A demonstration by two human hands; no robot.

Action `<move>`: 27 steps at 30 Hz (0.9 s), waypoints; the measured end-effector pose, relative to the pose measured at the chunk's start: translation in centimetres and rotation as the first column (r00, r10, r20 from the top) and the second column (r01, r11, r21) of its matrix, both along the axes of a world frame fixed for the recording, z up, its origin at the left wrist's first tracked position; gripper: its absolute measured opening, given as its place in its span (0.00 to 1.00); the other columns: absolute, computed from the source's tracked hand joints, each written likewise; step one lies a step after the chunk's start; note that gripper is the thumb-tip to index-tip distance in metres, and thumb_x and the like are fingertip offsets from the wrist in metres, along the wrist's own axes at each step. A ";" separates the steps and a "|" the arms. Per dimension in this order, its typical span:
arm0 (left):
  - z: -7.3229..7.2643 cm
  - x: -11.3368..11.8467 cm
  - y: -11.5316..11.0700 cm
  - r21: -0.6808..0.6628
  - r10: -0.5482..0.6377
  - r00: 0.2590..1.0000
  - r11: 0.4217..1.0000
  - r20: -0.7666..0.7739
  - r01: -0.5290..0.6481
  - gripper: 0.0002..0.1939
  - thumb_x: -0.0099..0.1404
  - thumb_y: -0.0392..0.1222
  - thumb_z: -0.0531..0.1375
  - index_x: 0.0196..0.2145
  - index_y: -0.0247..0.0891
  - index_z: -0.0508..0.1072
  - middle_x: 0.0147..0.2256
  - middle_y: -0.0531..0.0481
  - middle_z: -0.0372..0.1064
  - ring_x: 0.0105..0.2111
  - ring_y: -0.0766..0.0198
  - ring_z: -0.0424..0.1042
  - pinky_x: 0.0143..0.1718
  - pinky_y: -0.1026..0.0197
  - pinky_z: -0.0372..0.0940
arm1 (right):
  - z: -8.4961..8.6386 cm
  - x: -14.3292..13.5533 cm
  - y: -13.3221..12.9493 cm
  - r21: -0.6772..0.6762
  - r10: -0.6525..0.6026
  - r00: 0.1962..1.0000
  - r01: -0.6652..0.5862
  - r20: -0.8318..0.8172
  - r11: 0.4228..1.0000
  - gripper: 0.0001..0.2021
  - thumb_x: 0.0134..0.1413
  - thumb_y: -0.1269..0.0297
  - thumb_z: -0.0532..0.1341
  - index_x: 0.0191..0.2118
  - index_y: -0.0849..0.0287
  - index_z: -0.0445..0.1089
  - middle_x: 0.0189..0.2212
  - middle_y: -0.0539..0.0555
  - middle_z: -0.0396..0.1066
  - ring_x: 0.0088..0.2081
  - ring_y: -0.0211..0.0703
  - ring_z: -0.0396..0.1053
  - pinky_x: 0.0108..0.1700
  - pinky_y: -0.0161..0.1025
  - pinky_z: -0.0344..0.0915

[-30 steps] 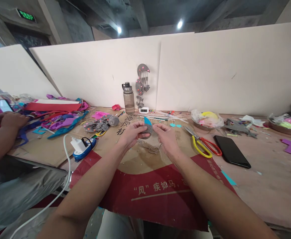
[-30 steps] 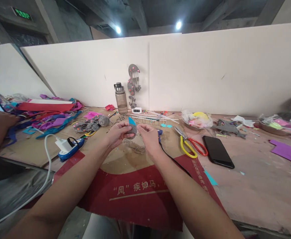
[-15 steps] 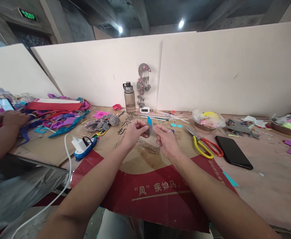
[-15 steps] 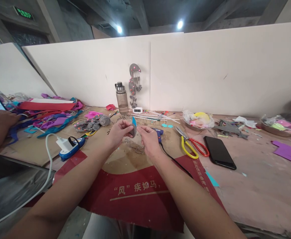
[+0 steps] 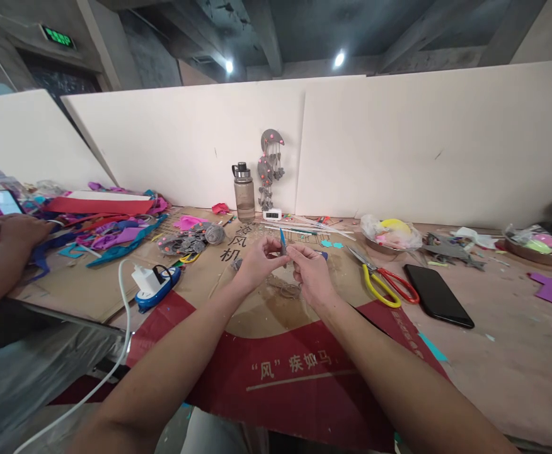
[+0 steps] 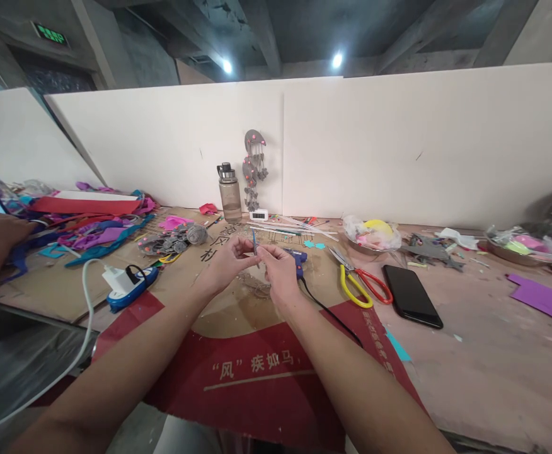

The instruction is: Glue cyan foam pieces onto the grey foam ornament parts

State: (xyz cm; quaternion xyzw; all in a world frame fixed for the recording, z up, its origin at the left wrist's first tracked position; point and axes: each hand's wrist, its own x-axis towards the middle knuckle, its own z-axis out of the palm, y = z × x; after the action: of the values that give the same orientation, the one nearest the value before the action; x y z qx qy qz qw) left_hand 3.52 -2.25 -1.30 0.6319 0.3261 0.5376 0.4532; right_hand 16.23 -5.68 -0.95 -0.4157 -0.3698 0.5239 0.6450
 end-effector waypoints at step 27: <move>-0.1 0.5 -0.5 -0.237 -0.079 0.969 0.962 0.233 0.135 0.19 0.51 0.50 0.70 0.32 0.35 0.70 0.29 0.52 0.70 0.28 0.67 0.71 0.29 0.60 0.73 | -1.2 -0.5 0.7 0.112 -0.028 0.998 0.020 0.065 0.993 0.16 0.40 0.53 0.68 0.28 0.58 0.65 0.20 0.43 0.61 0.19 0.29 0.51 0.21 0.31 0.48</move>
State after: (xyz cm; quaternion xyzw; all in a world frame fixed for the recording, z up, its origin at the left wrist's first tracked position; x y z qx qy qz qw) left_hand 4.06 -2.77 -1.45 0.5223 0.3039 0.5337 0.5916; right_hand 15.74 -5.01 -2.10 -0.4005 -0.4147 0.4805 0.6609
